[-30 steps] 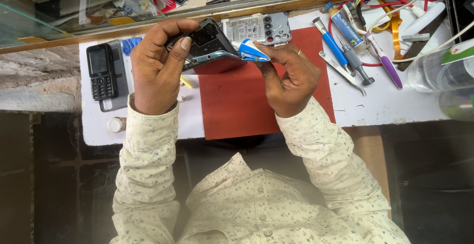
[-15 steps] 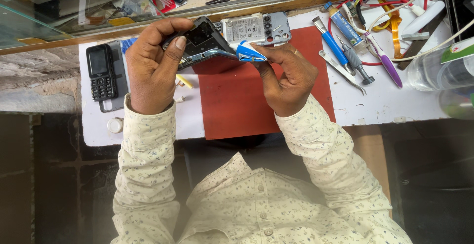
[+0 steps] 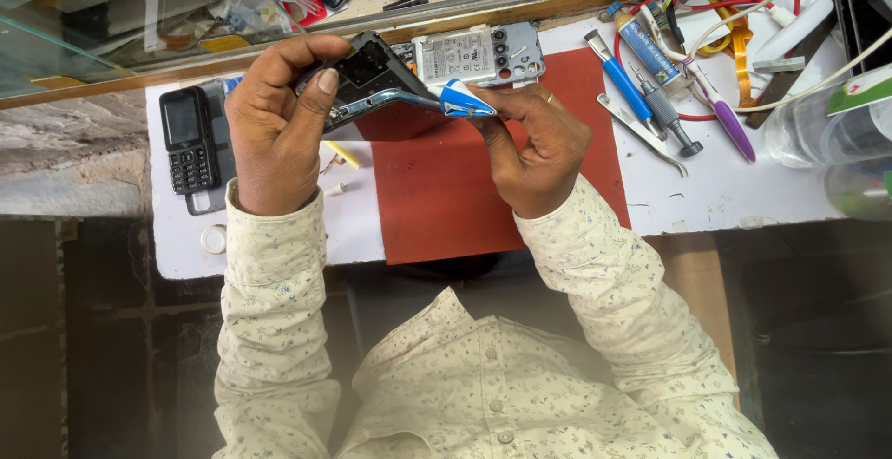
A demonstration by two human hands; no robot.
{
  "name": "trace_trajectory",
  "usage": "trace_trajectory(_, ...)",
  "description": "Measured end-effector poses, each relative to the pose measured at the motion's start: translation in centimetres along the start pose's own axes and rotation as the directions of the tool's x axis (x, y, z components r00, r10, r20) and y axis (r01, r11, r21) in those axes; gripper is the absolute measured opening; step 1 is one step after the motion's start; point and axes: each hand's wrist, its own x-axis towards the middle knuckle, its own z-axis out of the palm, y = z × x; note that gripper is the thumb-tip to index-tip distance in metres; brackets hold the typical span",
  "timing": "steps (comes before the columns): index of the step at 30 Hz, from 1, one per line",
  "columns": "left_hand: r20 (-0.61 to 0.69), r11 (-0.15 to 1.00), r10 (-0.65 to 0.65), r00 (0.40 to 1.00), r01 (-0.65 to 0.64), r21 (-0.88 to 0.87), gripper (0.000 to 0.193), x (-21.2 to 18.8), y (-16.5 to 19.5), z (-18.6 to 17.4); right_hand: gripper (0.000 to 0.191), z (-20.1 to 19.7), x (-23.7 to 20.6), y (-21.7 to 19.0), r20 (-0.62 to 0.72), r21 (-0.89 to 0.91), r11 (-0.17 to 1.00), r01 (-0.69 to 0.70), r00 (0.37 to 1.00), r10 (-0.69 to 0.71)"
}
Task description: The person applies adhesive along the edges of a smartphone's back cover, then presses the cover onto the phone body. They secure the assembly using multiple rubber bands while the adhesive sets.
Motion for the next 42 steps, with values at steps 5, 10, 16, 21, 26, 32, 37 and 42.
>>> trace_trajectory(5, -0.015, 1.0, 0.012, 1.0, -0.012, 0.017, 0.02, -0.3, 0.0, -0.2, 0.029, 0.0, -0.1, 0.0, 0.001, -0.008, 1.0, -0.013, 1.0, 0.013)
trace_trajectory(10, -0.038, 1.0, -0.013, 0.999, 0.013, 0.015, 0.02, -0.6, 0.1, -0.5, 0.029, -0.1, -0.1, 0.2, 0.007, -0.008, 1.0, -0.011, 1.0, 0.011)
trace_trajectory(16, -0.04, 1.0, -0.003, 0.999, 0.004, 0.022, 0.021, -0.5, 0.0, -0.7, 0.029, 0.0, -0.1, 0.1, 0.012, -0.002, 1.0, 0.003, 1.0, -0.003)
trace_trajectory(21, -0.04, 1.0, -0.005, 0.999, 0.005, 0.009, 0.02, -0.7, 0.1, -0.7, 0.03, 0.0, 0.0, 0.1, 0.034, -0.012, 1.0, -0.018, 0.999, 0.018)
trace_trajectory(26, -0.044, 1.0, -0.001, 0.999, 0.002, 0.03, 0.02, -0.7, -0.1, -0.9, 0.032, 0.1, -0.2, 0.2, 0.03, -0.02, 0.999, -0.029, 0.999, 0.03)
trace_trajectory(32, -0.061, 1.0, -0.007, 0.998, 0.009, 0.028, 0.021, -0.8, -0.2, -1.1, 0.034, 0.2, -0.3, 0.4, 0.032, -0.022, 0.999, -0.026, 0.999, 0.027)
trace_trajectory(37, -0.067, 1.0, -0.006, 0.998, 0.008, 0.016, 0.02, -0.9, -0.4, -1.4, 0.033, 0.2, -0.3, 0.4, 0.035, -0.032, 0.999, -0.028, 0.999, 0.029)
trace_trajectory(42, -0.099, 1.0, -0.02, 0.995, 0.022, 0.02, 0.02, -1.0, -0.5, -1.4, 0.033, 0.1, -0.4, 0.3, 0.034, -0.038, 0.999, -0.033, 0.999, 0.034)
